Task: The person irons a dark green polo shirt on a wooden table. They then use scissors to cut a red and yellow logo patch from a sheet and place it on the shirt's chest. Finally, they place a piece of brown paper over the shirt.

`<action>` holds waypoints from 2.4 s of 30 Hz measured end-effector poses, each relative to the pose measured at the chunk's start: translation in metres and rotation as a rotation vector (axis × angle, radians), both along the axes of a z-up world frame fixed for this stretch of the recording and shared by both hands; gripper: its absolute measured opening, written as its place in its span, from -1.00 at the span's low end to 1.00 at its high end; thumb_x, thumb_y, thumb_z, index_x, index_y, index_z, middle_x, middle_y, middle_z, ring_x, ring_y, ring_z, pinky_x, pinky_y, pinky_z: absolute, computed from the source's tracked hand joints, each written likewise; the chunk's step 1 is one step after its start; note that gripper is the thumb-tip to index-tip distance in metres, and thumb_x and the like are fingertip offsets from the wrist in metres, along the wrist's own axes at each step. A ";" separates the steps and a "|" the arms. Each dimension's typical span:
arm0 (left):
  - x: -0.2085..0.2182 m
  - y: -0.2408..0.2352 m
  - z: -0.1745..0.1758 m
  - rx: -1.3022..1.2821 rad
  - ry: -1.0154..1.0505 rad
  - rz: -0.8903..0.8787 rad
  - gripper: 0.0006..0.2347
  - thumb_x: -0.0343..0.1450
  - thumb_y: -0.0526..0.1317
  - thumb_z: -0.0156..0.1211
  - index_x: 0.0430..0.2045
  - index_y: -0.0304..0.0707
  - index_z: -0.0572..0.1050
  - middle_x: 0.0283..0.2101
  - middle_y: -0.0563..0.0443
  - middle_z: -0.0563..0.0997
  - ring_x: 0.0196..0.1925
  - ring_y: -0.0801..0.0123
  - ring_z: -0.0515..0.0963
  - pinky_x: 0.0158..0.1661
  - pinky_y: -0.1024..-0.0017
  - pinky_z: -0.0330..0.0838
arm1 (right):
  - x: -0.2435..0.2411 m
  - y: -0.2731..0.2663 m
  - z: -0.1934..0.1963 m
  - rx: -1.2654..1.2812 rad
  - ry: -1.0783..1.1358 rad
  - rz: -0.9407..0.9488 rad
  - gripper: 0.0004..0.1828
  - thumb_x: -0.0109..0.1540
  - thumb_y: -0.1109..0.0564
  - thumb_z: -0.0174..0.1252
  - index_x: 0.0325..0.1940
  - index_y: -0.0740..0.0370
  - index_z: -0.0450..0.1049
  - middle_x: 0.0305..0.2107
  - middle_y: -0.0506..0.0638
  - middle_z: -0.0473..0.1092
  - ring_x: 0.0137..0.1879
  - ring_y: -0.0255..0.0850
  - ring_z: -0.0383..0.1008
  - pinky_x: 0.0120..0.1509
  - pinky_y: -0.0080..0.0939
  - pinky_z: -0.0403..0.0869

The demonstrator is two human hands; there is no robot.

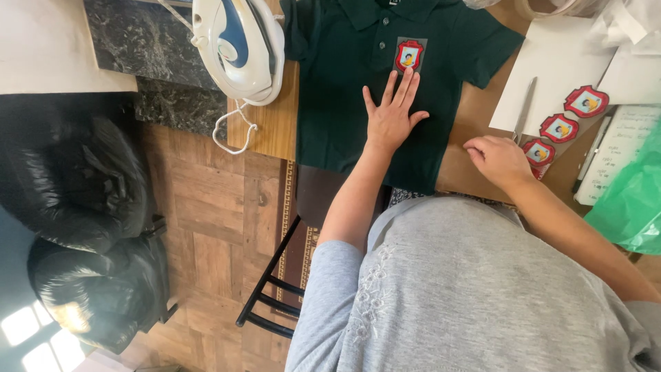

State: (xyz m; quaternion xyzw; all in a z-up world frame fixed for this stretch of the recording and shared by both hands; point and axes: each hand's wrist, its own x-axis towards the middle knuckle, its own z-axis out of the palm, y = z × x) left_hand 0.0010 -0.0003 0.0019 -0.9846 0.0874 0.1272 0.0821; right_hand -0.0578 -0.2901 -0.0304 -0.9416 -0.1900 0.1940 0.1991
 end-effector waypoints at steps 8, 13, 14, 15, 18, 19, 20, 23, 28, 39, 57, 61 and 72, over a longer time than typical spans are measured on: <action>-0.003 0.002 -0.011 -0.051 -0.007 0.018 -0.27 0.53 0.48 -0.32 0.58 0.28 -0.19 0.63 0.37 -0.29 0.67 0.25 -0.31 0.44 -0.45 -0.15 | -0.002 0.001 0.000 -0.027 0.022 -0.011 -0.77 0.41 -0.14 0.05 0.08 -0.21 0.54 -0.15 -0.08 0.54 -0.02 -0.03 0.57 0.19 -0.04 0.52; -0.006 0.003 -0.012 -0.074 -0.010 0.016 -0.28 0.54 0.46 -0.33 0.58 0.30 -0.19 0.63 0.39 -0.29 0.67 0.25 -0.32 0.45 -0.44 -0.15 | 0.000 0.001 0.003 -0.021 0.015 0.004 -0.77 0.41 -0.14 0.05 0.07 -0.21 0.54 -0.16 -0.08 0.55 -0.03 -0.03 0.58 0.19 -0.04 0.52; -0.007 0.003 -0.011 -0.068 -0.008 0.010 -0.29 0.54 0.46 -0.32 0.57 0.32 -0.19 0.62 0.41 -0.29 0.67 0.25 -0.32 0.46 -0.44 -0.15 | 0.001 0.001 0.004 -0.019 0.002 0.006 -0.78 0.42 -0.15 0.05 0.06 -0.21 0.55 -0.17 -0.09 0.55 -0.03 -0.04 0.58 0.18 -0.06 0.52; -0.008 0.003 -0.009 -0.068 -0.008 0.010 -0.29 0.54 0.46 -0.32 0.57 0.32 -0.19 0.62 0.41 -0.29 0.67 0.25 -0.32 0.46 -0.44 -0.15 | 0.000 0.000 0.001 -0.018 0.001 0.006 -0.78 0.42 -0.15 0.05 0.06 -0.21 0.55 -0.17 -0.09 0.55 -0.03 -0.04 0.58 0.18 -0.06 0.52; -0.011 0.004 -0.003 -0.036 0.011 0.001 -0.29 0.53 0.47 -0.34 0.57 0.33 -0.18 0.62 0.43 -0.27 0.66 0.28 -0.31 0.45 -0.40 -0.19 | 0.001 -0.003 -0.001 -0.011 -0.010 0.014 -0.77 0.41 -0.14 0.06 0.07 -0.21 0.55 -0.16 -0.10 0.56 -0.02 -0.05 0.58 0.19 -0.05 0.52; -0.012 0.004 -0.001 -0.035 0.011 -0.001 -0.29 0.53 0.48 -0.35 0.57 0.33 -0.18 0.62 0.42 -0.26 0.66 0.28 -0.30 0.46 -0.38 -0.19 | 0.001 -0.002 0.002 -0.011 -0.003 0.018 -0.77 0.41 -0.13 0.06 0.06 -0.19 0.55 -0.17 -0.08 0.56 -0.03 -0.03 0.58 0.18 -0.03 0.52; -0.013 0.004 0.000 -0.033 0.011 -0.002 -0.28 0.52 0.48 -0.35 0.57 0.33 -0.18 0.62 0.41 -0.25 0.66 0.29 -0.29 0.46 -0.37 -0.19 | 0.002 -0.002 0.005 -0.010 0.005 0.023 -0.78 0.40 -0.12 0.06 0.05 -0.17 0.56 -0.18 -0.06 0.55 -0.04 -0.01 0.58 0.17 -0.01 0.52; -0.013 0.002 -0.003 -0.066 0.006 0.004 -0.27 0.52 0.49 -0.33 0.57 0.33 -0.18 0.62 0.42 -0.25 0.67 0.29 -0.29 0.47 -0.37 -0.20 | 0.001 -0.002 0.004 -0.005 -0.004 0.028 -0.78 0.40 -0.13 0.07 0.05 -0.18 0.56 -0.17 -0.08 0.56 -0.02 -0.04 0.59 0.18 -0.03 0.52; -0.007 -0.001 -0.005 -0.057 0.001 0.018 -0.26 0.52 0.51 -0.33 0.57 0.33 -0.19 0.62 0.42 -0.28 0.67 0.22 -0.32 0.46 -0.41 -0.16 | 0.001 -0.002 0.001 0.013 -0.016 0.044 -0.79 0.40 -0.12 0.07 0.05 -0.17 0.55 -0.19 -0.09 0.55 -0.01 -0.08 0.59 0.17 -0.07 0.51; -0.005 0.001 -0.014 0.002 -0.151 -0.043 -0.26 0.52 0.52 -0.11 0.53 0.27 -0.02 0.58 0.35 -0.15 0.63 0.12 -0.25 0.38 -0.38 0.17 | 0.008 0.005 0.026 -0.051 0.284 -0.040 -0.68 0.42 -0.03 -0.04 0.14 -0.09 0.57 0.05 -0.17 0.54 0.13 0.10 0.48 0.18 0.13 0.46; -0.004 0.005 -0.011 -0.025 -0.079 -0.059 -0.25 0.56 0.51 -0.14 0.55 0.23 -0.10 0.60 0.26 -0.23 0.63 0.07 -0.32 0.39 -0.42 0.08 | 0.009 0.011 0.034 -0.029 0.279 0.002 -0.67 0.43 -0.03 -0.05 0.14 -0.04 0.58 0.02 -0.11 0.55 0.12 0.09 0.50 0.24 0.09 0.43; -0.006 0.005 -0.002 -0.017 -0.102 -0.047 -0.25 0.53 0.52 -0.15 0.54 0.24 -0.06 0.59 0.33 -0.17 0.63 0.18 -0.25 0.39 -0.37 0.10 | 0.007 0.011 0.032 -0.030 0.271 -0.003 -0.68 0.41 -0.02 -0.04 0.13 -0.04 0.58 0.03 -0.11 0.55 0.10 0.10 0.51 0.24 0.10 0.43; -0.079 -0.003 0.005 -0.414 -0.173 0.112 -0.19 0.43 0.25 0.12 0.55 0.03 -0.07 0.63 0.06 -0.17 0.66 0.06 -0.15 0.42 -0.42 -0.08 | -0.045 -0.054 0.006 0.015 -0.133 -0.023 -0.79 0.39 -0.11 0.11 0.05 -0.17 0.56 -0.20 -0.13 0.54 0.03 -0.16 0.58 0.19 -0.13 0.52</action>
